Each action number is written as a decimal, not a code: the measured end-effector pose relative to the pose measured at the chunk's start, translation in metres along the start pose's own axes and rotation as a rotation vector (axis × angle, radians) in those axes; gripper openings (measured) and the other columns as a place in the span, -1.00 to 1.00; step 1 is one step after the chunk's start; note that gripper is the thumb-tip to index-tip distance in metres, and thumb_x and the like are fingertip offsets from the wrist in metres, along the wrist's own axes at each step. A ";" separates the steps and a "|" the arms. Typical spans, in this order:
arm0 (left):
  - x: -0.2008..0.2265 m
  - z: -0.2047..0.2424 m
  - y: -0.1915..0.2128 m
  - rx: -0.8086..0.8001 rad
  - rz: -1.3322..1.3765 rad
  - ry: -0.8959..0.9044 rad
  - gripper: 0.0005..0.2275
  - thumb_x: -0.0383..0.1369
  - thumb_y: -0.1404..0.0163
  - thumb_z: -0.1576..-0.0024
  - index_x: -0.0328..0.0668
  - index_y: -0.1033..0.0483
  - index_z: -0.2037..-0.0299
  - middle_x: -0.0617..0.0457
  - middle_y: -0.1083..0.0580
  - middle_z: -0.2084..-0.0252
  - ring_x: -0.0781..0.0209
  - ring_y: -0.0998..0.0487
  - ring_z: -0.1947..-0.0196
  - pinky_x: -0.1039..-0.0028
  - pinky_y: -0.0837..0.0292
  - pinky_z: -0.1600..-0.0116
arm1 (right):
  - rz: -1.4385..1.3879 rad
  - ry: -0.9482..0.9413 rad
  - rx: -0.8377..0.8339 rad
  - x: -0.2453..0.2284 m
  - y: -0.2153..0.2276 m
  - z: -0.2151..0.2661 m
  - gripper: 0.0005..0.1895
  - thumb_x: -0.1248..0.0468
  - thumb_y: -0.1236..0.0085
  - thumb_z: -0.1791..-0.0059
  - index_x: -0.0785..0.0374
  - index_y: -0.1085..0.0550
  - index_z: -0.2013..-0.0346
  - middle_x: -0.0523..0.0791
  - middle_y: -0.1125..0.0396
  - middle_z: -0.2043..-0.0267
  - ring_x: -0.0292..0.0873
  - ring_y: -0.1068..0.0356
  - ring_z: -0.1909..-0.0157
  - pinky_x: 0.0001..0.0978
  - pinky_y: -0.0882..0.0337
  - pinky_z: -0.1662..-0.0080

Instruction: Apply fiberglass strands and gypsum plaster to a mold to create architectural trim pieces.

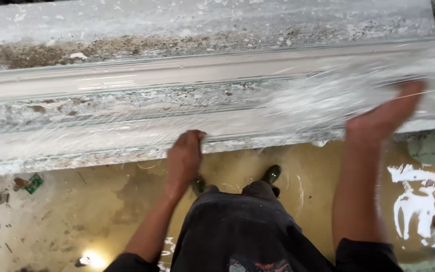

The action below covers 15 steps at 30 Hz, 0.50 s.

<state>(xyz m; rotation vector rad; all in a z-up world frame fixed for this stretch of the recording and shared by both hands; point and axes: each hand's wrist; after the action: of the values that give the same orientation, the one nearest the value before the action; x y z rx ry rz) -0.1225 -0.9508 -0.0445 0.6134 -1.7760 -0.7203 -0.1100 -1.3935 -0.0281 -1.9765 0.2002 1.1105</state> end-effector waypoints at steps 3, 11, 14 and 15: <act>-0.028 -0.006 -0.030 -0.142 -0.247 0.144 -0.84 -0.48 0.07 -0.29 -0.14 -0.55 0.02 -0.21 -0.57 0.14 -0.23 -0.58 0.14 0.04 -0.50 0.11 | -0.034 -0.040 -0.365 -0.045 0.002 -0.044 -0.49 0.03 0.20 -0.26 0.30 -0.30 -0.38 -0.04 -0.26 -0.30 -0.06 -0.23 -0.33 -0.08 -0.23 -0.41; 0.165 -0.009 -0.073 -0.004 0.230 0.052 -0.74 -0.44 0.06 -0.30 -0.35 -0.44 -0.16 -0.37 -0.46 -0.14 -0.35 -0.47 -0.08 0.05 -0.42 -0.12 | 0.093 -0.435 -0.087 0.017 0.017 0.022 -0.73 0.13 0.11 -0.16 0.20 -0.41 -0.03 -0.14 -0.32 -0.04 -0.17 -0.30 -0.12 -0.16 -0.37 -0.22; 0.162 0.000 -0.096 -0.049 0.280 0.069 -0.78 -0.48 0.05 -0.24 -0.26 -0.52 -0.06 -0.26 -0.53 -0.02 -0.20 -0.58 0.11 0.15 -0.52 0.05 | 0.082 -0.323 -0.275 -0.011 -0.008 -0.004 -0.60 0.09 0.11 -0.19 0.27 -0.41 -0.21 -0.07 -0.34 -0.19 -0.11 -0.31 -0.22 -0.14 -0.35 -0.28; 0.151 0.002 -0.101 -0.022 0.215 0.037 -0.80 -0.49 0.05 -0.22 -0.21 -0.56 0.01 -0.19 -0.58 0.06 -0.12 -0.64 0.19 0.20 -0.56 0.11 | -0.031 -0.294 -0.284 -0.015 -0.010 -0.021 -0.56 0.08 0.09 -0.20 0.27 -0.36 -0.28 -0.03 -0.33 -0.22 -0.04 -0.33 -0.23 -0.06 -0.38 -0.27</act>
<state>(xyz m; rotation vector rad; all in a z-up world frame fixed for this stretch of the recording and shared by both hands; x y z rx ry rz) -0.1625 -1.1266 -0.0217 0.4100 -1.7655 -0.5760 -0.1012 -1.4060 -0.0053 -2.0194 -0.1514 1.4558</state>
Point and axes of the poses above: each hand's wrist, its own z-axis away from the middle knuckle, its own y-axis out of the back of the hand, x = y × z
